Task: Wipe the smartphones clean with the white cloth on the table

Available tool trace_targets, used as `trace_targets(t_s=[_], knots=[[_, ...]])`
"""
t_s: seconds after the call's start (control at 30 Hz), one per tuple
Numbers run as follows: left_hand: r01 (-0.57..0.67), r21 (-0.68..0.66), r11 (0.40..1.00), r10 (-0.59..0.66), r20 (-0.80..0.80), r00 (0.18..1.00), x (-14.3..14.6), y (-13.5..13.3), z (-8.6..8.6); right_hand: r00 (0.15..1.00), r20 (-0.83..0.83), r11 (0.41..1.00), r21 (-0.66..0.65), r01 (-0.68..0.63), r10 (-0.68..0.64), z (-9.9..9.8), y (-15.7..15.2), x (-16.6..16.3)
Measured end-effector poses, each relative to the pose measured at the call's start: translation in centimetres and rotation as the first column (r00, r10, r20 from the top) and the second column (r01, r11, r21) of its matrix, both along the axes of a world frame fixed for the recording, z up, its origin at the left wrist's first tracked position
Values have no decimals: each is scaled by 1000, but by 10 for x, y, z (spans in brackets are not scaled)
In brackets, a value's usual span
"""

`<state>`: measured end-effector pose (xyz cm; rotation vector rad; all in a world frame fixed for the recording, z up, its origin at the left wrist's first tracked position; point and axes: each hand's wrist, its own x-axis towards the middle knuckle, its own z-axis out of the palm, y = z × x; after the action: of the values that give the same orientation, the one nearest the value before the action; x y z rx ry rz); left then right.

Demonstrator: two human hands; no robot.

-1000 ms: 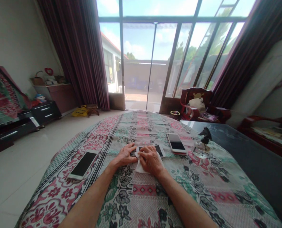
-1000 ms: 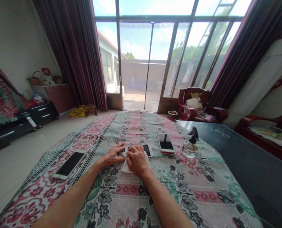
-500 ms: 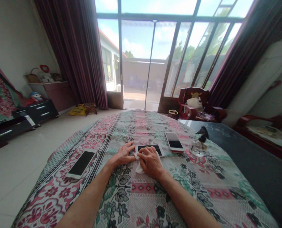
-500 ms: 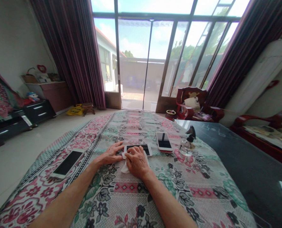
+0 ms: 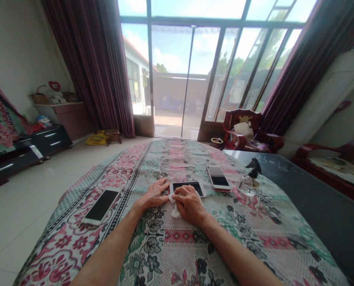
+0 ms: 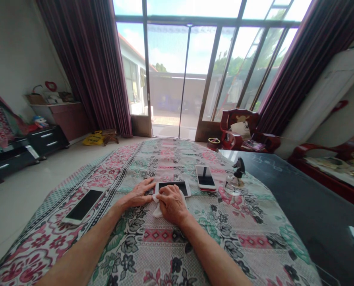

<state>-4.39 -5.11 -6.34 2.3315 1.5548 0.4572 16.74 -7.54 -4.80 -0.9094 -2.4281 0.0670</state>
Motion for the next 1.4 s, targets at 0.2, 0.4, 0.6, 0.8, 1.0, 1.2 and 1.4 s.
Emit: trace_targets(t_s=[0.2, 0.4, 0.6, 0.8, 1.0, 1.2, 1.4], knots=[[13, -10, 1000, -14, -18, 1000, 1, 3, -1, 998, 37, 998, 1, -56, 56, 1, 0, 7], [3, -17, 1000, -4, -13, 1000, 0, 3, -2, 1000, 27, 1000, 20, -14, 13, -1, -3, 8], [4, -18, 1000, -4, 0, 1000, 1, 2, -2, 994, -16, 993, 28, 112, -112, -3, -4, 13], [-9, -1, 1000, 9, 19, 1000, 1, 2, -3, 957, -91, 958, 59, 282, -276, -6, 4, 26], [-5, 5, 1000, 5, -4, 1000, 2, -2, 1, 907, -94, 906, 73, 418, -411, -6, 9, 31], [-56, 41, 998, 56, 2, 998, 9, -4, -1, 945, -48, 943, 70, 326, -323, -3, 4, 21], [-81, 85, 993, 80, 9, 997, 12, 0, -7, 953, -61, 953, 32, 301, -298, -8, 11, 6]])
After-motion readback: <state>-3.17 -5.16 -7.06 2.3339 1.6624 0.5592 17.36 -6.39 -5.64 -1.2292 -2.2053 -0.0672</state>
